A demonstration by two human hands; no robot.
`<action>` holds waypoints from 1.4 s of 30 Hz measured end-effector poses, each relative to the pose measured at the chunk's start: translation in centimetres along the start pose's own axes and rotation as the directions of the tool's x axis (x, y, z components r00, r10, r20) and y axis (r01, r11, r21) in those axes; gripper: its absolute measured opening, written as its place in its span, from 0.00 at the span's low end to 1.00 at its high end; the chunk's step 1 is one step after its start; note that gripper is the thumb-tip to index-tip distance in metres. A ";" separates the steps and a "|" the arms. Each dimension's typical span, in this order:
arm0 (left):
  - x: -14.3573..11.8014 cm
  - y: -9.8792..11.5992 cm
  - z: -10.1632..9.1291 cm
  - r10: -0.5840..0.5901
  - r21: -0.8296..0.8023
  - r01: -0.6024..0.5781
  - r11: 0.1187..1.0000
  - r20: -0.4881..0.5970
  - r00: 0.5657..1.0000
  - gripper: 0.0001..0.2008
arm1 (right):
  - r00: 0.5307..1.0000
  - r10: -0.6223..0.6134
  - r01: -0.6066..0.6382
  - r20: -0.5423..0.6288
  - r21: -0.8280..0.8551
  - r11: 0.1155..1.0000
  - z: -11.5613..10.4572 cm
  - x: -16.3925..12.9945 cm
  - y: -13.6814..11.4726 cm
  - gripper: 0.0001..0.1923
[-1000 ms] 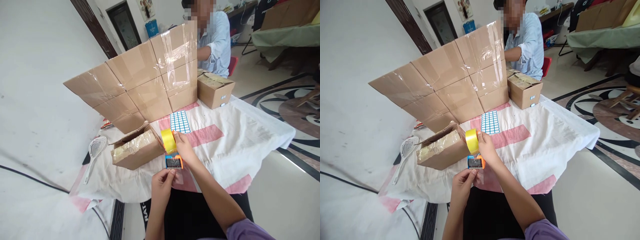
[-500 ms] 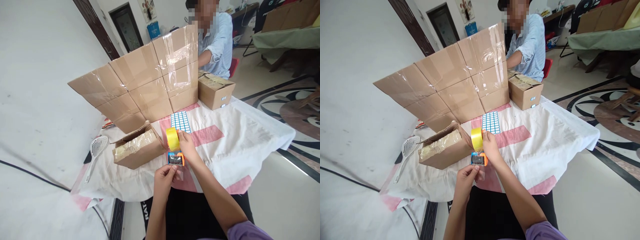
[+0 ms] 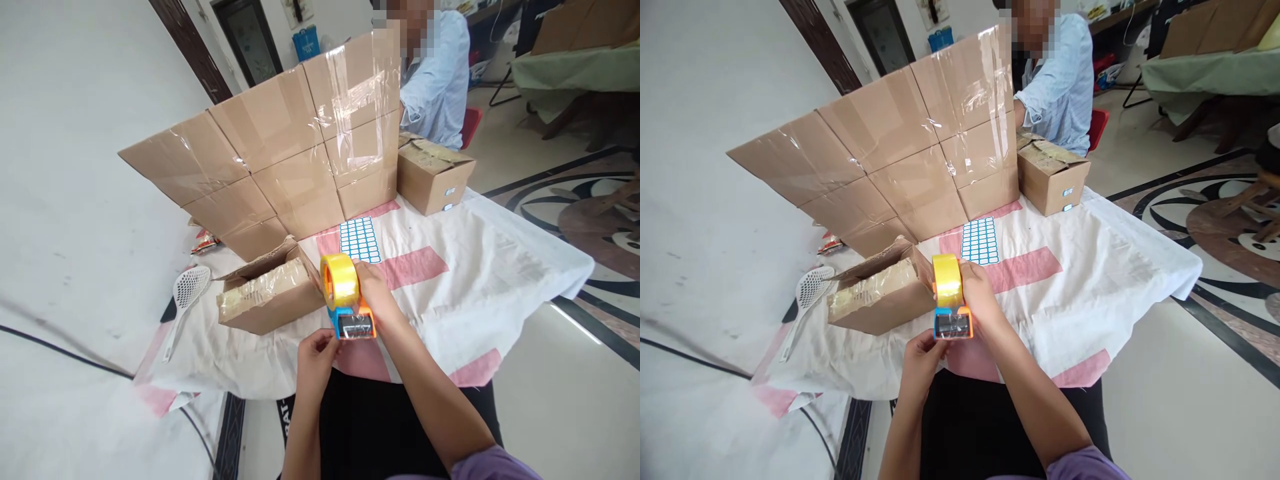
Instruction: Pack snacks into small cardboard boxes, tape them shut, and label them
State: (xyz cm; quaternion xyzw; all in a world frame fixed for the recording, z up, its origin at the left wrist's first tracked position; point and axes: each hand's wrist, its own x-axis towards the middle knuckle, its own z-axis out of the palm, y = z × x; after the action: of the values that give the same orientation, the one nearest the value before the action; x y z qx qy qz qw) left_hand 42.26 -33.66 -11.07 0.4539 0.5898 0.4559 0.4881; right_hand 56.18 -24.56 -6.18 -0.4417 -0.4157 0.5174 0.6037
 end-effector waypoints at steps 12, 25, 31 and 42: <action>-0.9 1.7 0.4 0.196 -0.048 -0.190 0.981 0.192 0.962 0.10 | 0.979 0.200 -0.182 -0.039 0.268 0.946 0.3 0.5 -0.1 0.20; -0.7 0.9 -0.3 0.251 -0.144 -0.232 0.962 0.135 0.959 0.16 | 0.986 0.086 -0.080 -0.140 0.049 0.996 -0.5 2.1 1.7 0.17; 0.4 0.7 1.6 -0.032 -0.385 0.066 0.921 0.093 0.995 0.24 | 0.984 0.135 -0.126 -0.113 0.082 0.989 0.5 1.3 1.4 0.18; 0.3 -1.2 0.3 -0.022 -0.207 0.030 0.978 0.039 0.999 0.14 | 0.979 0.054 -0.056 -0.198 -0.006 0.998 1.9 0.7 0.4 0.18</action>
State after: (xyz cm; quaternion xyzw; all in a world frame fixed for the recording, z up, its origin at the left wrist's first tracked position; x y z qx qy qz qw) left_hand 42.38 -33.54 -12.29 0.4011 0.5359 0.5002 0.5493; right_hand 54.36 -23.63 -6.07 -0.5055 -0.3444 0.4852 0.6249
